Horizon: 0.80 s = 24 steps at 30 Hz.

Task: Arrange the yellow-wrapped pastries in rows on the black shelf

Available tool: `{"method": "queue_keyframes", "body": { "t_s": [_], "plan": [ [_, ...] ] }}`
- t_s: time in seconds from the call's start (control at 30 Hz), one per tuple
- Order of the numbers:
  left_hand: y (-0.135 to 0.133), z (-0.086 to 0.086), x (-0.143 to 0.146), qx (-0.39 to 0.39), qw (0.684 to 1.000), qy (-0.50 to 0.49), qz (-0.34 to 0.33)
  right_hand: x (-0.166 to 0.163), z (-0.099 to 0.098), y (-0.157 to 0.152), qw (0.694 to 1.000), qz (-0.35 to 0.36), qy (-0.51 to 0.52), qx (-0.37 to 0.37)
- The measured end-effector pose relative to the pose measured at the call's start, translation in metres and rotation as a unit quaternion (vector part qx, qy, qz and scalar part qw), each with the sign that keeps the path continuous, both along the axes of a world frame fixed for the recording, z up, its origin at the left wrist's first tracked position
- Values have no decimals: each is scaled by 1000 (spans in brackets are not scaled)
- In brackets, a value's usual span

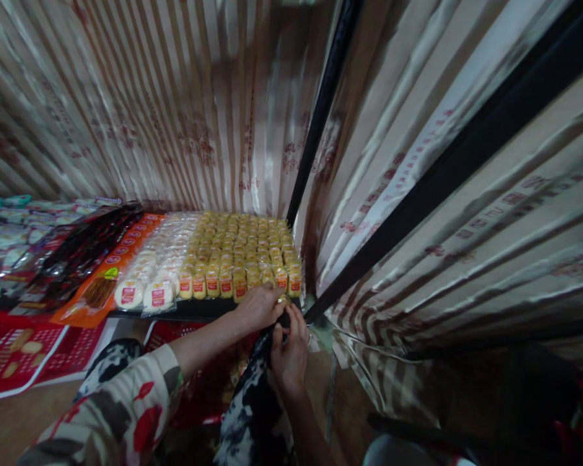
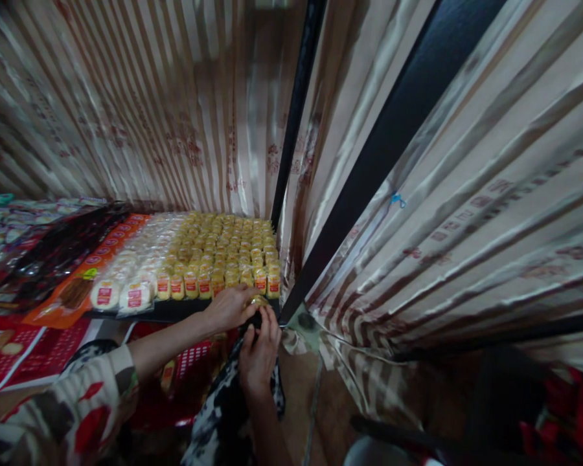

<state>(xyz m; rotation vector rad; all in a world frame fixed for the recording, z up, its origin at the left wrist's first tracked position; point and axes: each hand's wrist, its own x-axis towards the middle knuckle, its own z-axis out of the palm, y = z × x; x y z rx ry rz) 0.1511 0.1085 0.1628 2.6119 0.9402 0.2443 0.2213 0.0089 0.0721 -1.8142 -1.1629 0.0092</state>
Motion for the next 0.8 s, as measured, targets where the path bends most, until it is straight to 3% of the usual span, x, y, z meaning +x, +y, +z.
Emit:
{"method": "queue_keyframes", "body": {
  "t_s": [0.3,0.6,0.8],
  "plan": [
    [6,0,30,10,999,29,-12,4,-17,9,1000,1,-27,-10],
    [15,-6,42,17,999,27,15,0,-8,20,1000,8,-16,-24],
    [30,-12,44,44,999,19,6,3,-19,26,999,30,4,-44]
  ]
}}
